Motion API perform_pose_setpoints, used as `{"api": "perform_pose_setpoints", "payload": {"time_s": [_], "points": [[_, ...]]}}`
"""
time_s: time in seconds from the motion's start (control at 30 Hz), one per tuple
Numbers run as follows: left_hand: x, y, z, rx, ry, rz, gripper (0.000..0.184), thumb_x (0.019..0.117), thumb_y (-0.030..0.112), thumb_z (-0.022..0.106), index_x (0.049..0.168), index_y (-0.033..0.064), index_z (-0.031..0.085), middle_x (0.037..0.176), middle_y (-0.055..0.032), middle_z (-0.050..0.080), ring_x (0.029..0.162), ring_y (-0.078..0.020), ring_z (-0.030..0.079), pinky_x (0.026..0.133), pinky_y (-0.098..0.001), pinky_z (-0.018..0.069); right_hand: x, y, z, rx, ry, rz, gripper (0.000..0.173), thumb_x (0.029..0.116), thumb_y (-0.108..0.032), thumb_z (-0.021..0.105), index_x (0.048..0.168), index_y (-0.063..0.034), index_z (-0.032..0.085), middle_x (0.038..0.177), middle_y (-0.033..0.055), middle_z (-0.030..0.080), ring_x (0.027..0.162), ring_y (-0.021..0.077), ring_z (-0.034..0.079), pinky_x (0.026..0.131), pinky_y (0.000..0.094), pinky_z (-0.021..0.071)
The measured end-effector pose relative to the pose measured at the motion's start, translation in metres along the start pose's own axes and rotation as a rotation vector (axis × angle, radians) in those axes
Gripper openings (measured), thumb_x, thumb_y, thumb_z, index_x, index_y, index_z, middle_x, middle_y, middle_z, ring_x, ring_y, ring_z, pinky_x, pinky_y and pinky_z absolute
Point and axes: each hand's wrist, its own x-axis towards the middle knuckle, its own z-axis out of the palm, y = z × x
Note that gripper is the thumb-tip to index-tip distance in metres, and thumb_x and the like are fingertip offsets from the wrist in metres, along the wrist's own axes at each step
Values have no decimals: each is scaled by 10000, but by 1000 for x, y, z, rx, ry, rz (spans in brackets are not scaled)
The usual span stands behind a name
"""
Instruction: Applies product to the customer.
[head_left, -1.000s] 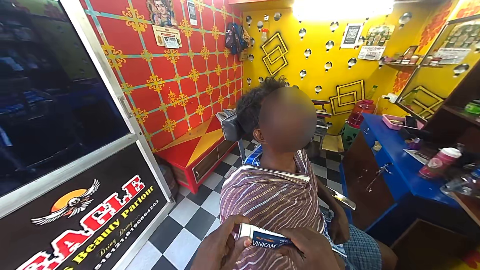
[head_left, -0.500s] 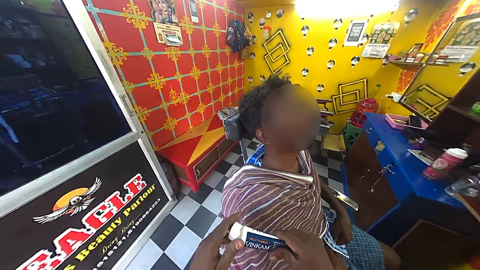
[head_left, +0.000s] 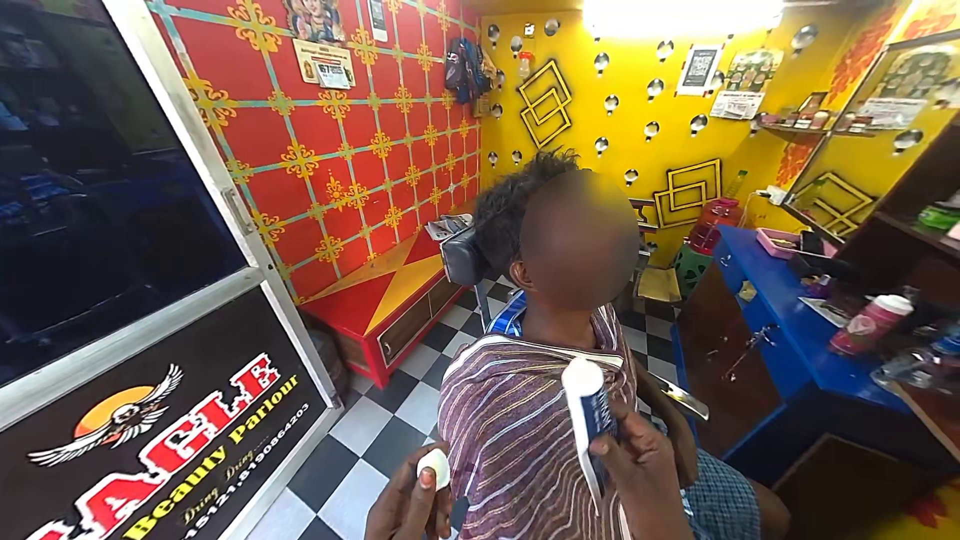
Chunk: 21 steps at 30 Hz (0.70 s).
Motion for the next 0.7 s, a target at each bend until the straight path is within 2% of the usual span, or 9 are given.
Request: {"api": "perform_pose_setpoints", "payload": {"time_s": [0.07, 0.17, 0.2, 0.3, 0.4, 0.7], "points": [[-6, -4, -1, 1, -20, -71, 316, 1106, 154, 364, 1296, -25, 541, 835, 35, 653, 662, -49, 620, 631, -228, 558, 14, -1, -4, -27, -6, 55, 352, 925, -368, 734, 1145, -98, 686, 982, -63, 748, 870, 16, 702, 779, 203, 595], [-11, -12, -3, -30, -37, -135, 340, 1111, 175, 333, 1275, -14, 563, 828, 27, 660, 684, -69, 631, 656, -251, 564, 33, -3, -4, -149, 13, 252, 333, 929, -318, 725, 1100, -33, 700, 888, 8, 749, 780, 83, 718, 705, 239, 608], [-11, -13, -4, -50, -33, -155, 357, 1113, 189, 320, 1263, -8, 578, 819, 23, 667, 681, -74, 633, 654, -257, 565, 38, -1, -3, -185, 38, 262, 319, 937, -310, 706, 1089, -28, 705, 867, 25, 746, 758, 99, 718, 685, 245, 608], [-11, -13, -5, -82, -17, -192, 374, 1118, 205, 297, 1251, 9, 587, 818, 24, 672, 682, -69, 639, 658, -248, 567, 49, 5, 0, -274, 135, 211, 255, 955, -267, 681, 1058, -36, 705, 825, 31, 741, 712, 110, 714, 646, 246, 601], [-9, -13, -8, -93, -24, -200, 378, 1120, 216, 295, 1250, 10, 583, 815, 25, 667, 679, -67, 635, 660, -245, 565, 58, 10, 1, -333, 215, 185, 256, 942, -285, 703, 1031, -46, 717, 791, 33, 736, 677, 118, 706, 614, 258, 594], [-6, -19, -13, -122, -35, -276, 396, 1124, 233, 286, 1212, 31, 614, 807, 14, 677, 683, -74, 642, 654, -245, 565, 76, 16, 1, -413, 250, 250, 247, 939, -313, 730, 967, -67, 719, 737, 45, 712, 635, 151, 690, 585, 310, 583]]}}
